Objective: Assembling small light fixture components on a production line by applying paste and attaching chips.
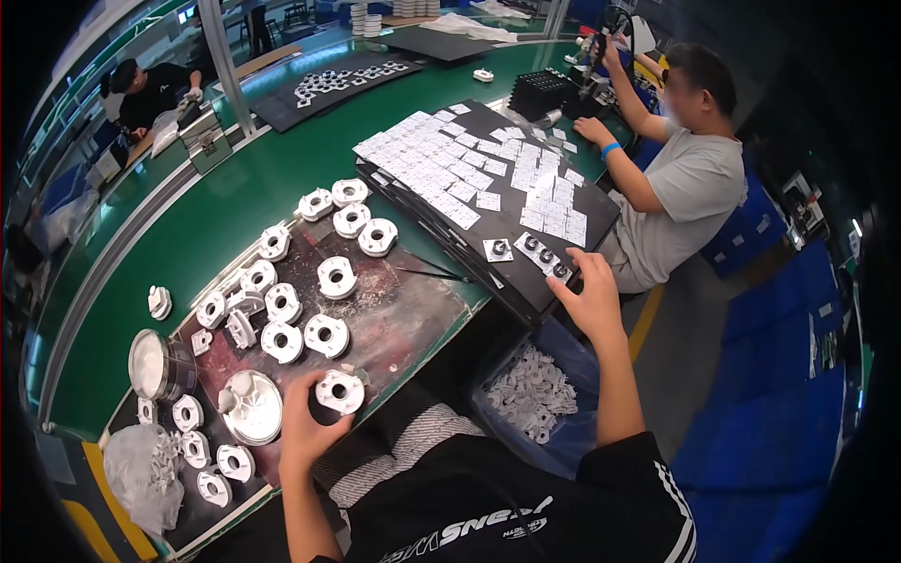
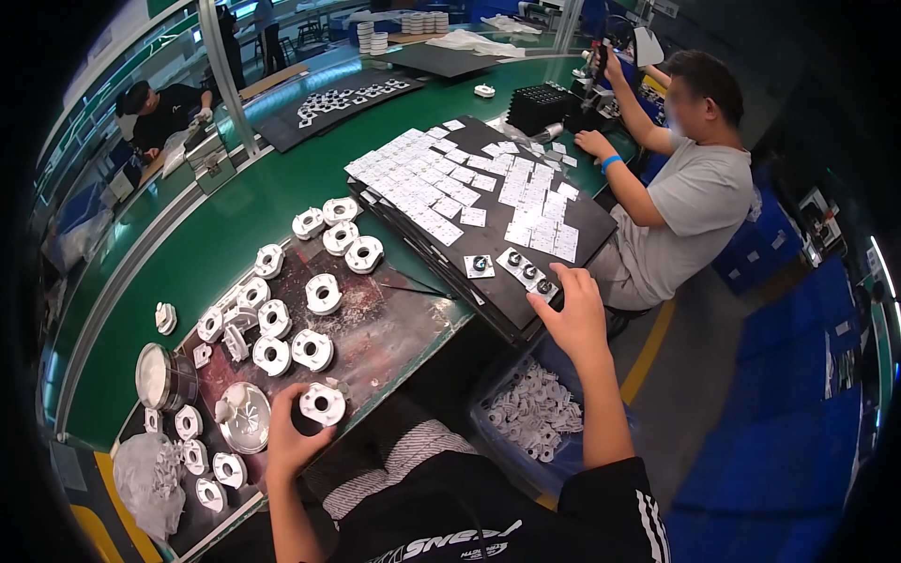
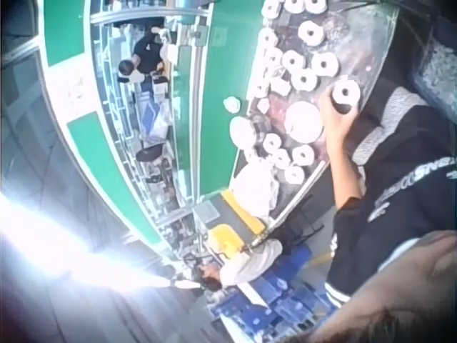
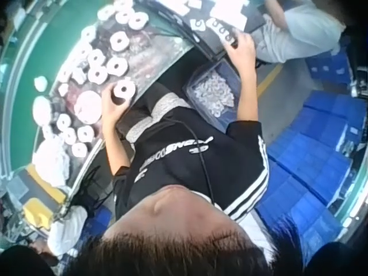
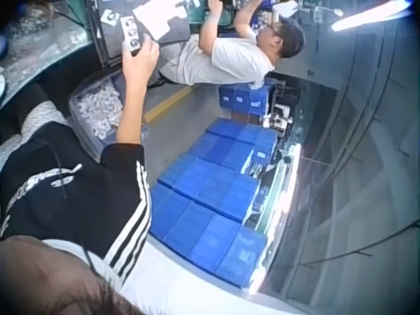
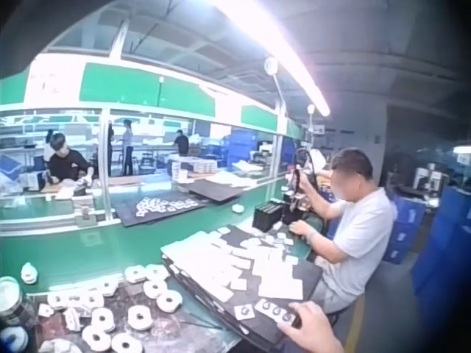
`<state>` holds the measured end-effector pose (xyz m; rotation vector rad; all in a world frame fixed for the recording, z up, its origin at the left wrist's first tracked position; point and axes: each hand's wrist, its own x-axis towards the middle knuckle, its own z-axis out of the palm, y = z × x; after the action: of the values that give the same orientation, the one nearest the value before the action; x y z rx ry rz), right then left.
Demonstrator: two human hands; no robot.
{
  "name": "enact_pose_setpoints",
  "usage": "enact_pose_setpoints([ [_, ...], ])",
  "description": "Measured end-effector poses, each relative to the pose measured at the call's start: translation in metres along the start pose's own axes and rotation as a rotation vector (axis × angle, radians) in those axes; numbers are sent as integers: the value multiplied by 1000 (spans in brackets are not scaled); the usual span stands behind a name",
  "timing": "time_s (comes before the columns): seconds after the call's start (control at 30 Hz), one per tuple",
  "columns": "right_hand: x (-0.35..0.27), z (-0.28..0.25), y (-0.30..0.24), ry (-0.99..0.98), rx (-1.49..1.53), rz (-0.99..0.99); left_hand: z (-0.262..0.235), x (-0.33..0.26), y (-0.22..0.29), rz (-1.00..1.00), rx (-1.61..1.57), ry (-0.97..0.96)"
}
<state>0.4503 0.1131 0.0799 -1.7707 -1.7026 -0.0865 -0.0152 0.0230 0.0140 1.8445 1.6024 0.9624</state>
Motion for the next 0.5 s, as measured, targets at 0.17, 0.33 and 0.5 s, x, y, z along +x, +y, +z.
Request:
enact_pose_setpoints([
  [0.17, 3, 13, 20, -44, 63, 4, -19, 6, 2, 37, 129, -1],
  [0.33, -5, 0, 12, 16, -33, -60, -32, -7, 42, 28, 328, 138],
  [0.5, -19, -19, -50, -19, 119, -177, -12, -29, 63, 42, -279, 180],
])
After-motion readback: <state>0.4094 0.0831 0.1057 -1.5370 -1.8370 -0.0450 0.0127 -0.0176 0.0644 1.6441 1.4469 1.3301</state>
